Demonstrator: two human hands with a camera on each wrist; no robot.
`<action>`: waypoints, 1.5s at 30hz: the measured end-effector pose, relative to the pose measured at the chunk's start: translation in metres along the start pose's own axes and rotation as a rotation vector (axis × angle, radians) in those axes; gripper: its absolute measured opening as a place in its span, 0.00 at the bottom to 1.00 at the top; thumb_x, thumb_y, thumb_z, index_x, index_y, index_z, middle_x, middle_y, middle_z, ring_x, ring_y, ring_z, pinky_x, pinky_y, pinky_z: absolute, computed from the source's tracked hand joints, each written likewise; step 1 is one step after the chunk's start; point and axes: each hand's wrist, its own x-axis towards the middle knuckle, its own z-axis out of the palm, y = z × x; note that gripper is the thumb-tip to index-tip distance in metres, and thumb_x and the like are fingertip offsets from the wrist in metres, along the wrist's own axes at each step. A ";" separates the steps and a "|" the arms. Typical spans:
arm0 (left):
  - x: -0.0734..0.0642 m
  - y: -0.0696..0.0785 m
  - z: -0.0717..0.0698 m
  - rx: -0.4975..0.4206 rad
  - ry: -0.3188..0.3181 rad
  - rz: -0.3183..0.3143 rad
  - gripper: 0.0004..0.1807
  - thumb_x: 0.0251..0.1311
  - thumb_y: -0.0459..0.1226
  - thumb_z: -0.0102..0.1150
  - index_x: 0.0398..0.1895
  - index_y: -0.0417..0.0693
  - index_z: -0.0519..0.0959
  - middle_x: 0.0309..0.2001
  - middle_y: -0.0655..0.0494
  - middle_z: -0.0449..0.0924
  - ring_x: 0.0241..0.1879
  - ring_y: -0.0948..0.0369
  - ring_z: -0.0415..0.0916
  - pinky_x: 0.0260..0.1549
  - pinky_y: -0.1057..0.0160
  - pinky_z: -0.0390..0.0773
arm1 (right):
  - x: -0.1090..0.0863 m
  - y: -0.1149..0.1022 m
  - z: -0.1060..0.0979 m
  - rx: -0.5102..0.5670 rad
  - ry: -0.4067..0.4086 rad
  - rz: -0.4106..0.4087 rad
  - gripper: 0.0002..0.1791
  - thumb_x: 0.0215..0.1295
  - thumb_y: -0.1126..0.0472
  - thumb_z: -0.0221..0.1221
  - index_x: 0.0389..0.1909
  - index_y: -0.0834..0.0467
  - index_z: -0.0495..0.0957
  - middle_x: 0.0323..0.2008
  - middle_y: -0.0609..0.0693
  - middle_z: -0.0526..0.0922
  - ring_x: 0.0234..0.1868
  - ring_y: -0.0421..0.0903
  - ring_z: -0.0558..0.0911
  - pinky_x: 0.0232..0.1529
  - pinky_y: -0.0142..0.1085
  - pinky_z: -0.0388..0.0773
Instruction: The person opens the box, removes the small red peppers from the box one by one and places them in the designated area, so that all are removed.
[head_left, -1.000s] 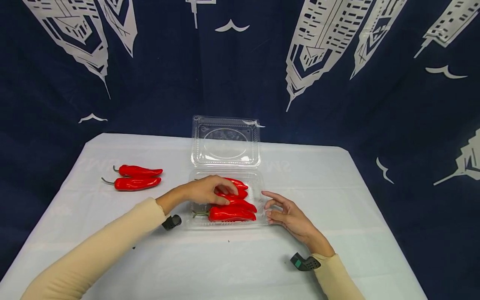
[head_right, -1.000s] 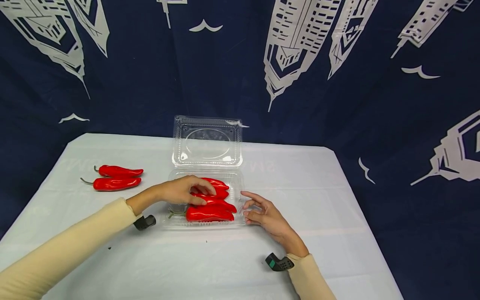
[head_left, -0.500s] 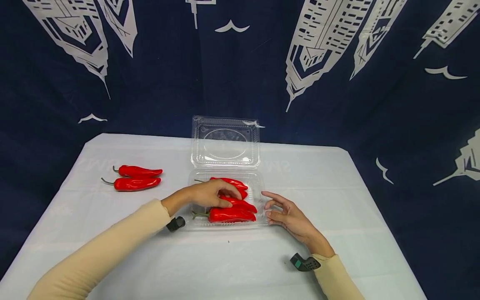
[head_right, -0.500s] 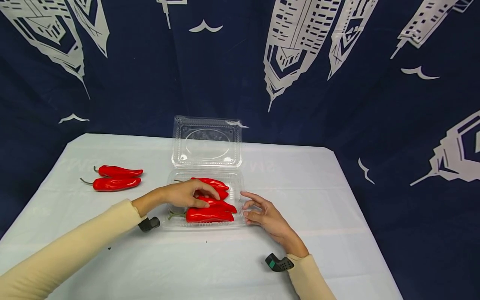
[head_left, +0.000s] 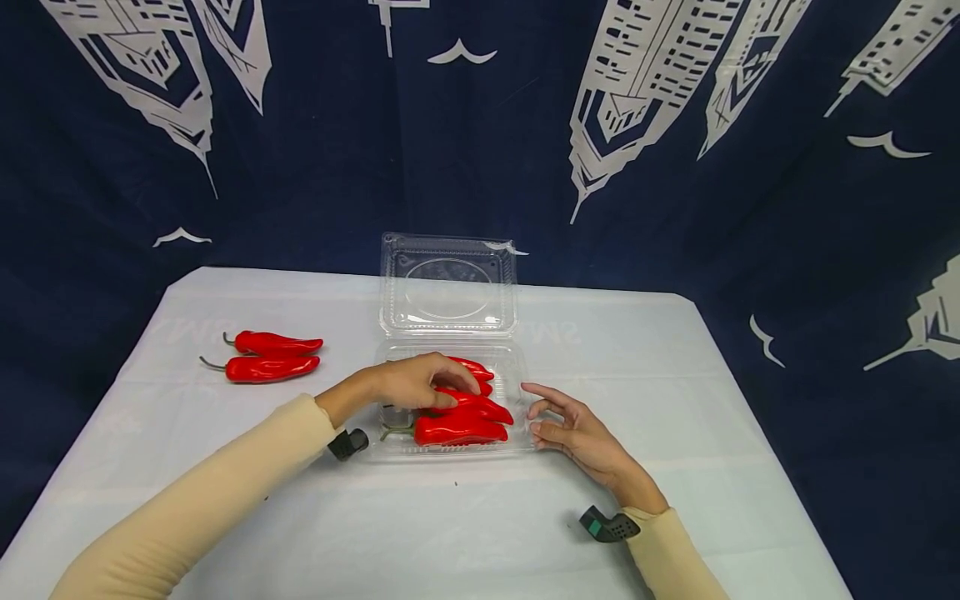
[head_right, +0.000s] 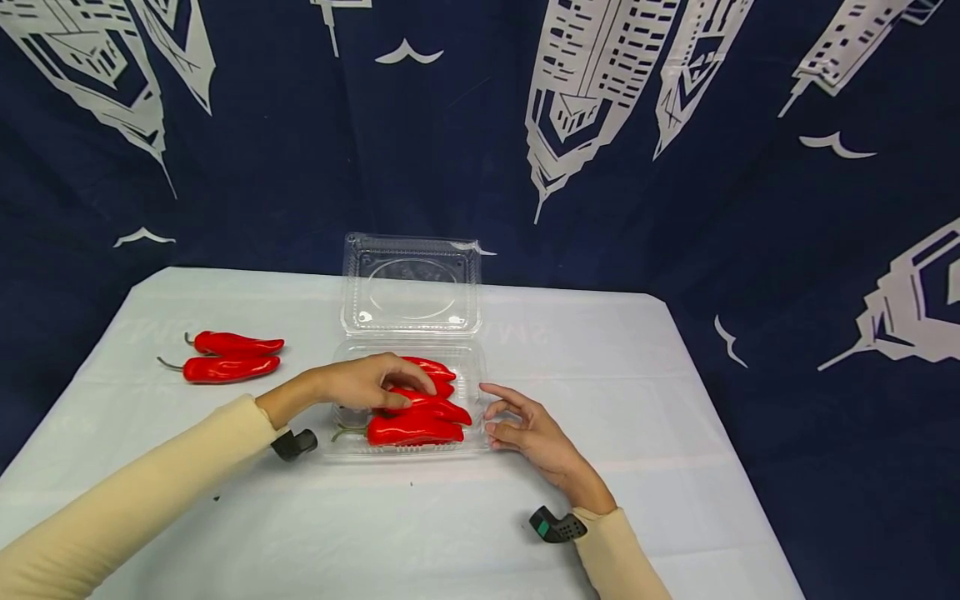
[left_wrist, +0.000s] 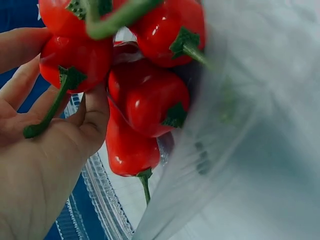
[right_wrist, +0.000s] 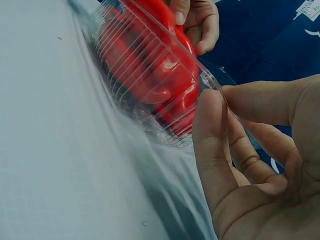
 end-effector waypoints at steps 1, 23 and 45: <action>0.000 0.000 -0.001 -0.005 -0.001 -0.003 0.19 0.65 0.26 0.56 0.59 0.42 0.79 0.62 0.51 0.78 0.64 0.53 0.73 0.64 0.58 0.74 | 0.000 0.000 0.000 0.000 0.000 0.000 0.38 0.68 0.68 0.60 0.76 0.62 0.56 0.46 0.52 0.73 0.37 0.39 0.80 0.42 0.31 0.84; -0.003 -0.004 0.003 0.079 0.074 0.015 0.19 0.60 0.33 0.66 0.56 0.50 0.83 0.58 0.56 0.79 0.58 0.57 0.73 0.57 0.60 0.76 | 0.000 0.000 0.002 0.006 -0.006 0.003 0.38 0.68 0.67 0.61 0.76 0.61 0.57 0.47 0.54 0.72 0.36 0.38 0.81 0.42 0.31 0.84; -0.037 0.002 -0.033 -0.040 0.203 0.040 0.23 0.61 0.31 0.64 0.61 0.51 0.80 0.58 0.53 0.82 0.54 0.55 0.79 0.52 0.60 0.82 | -0.001 -0.001 0.001 0.014 -0.010 -0.015 0.39 0.68 0.66 0.62 0.76 0.63 0.56 0.46 0.50 0.72 0.36 0.38 0.80 0.42 0.31 0.84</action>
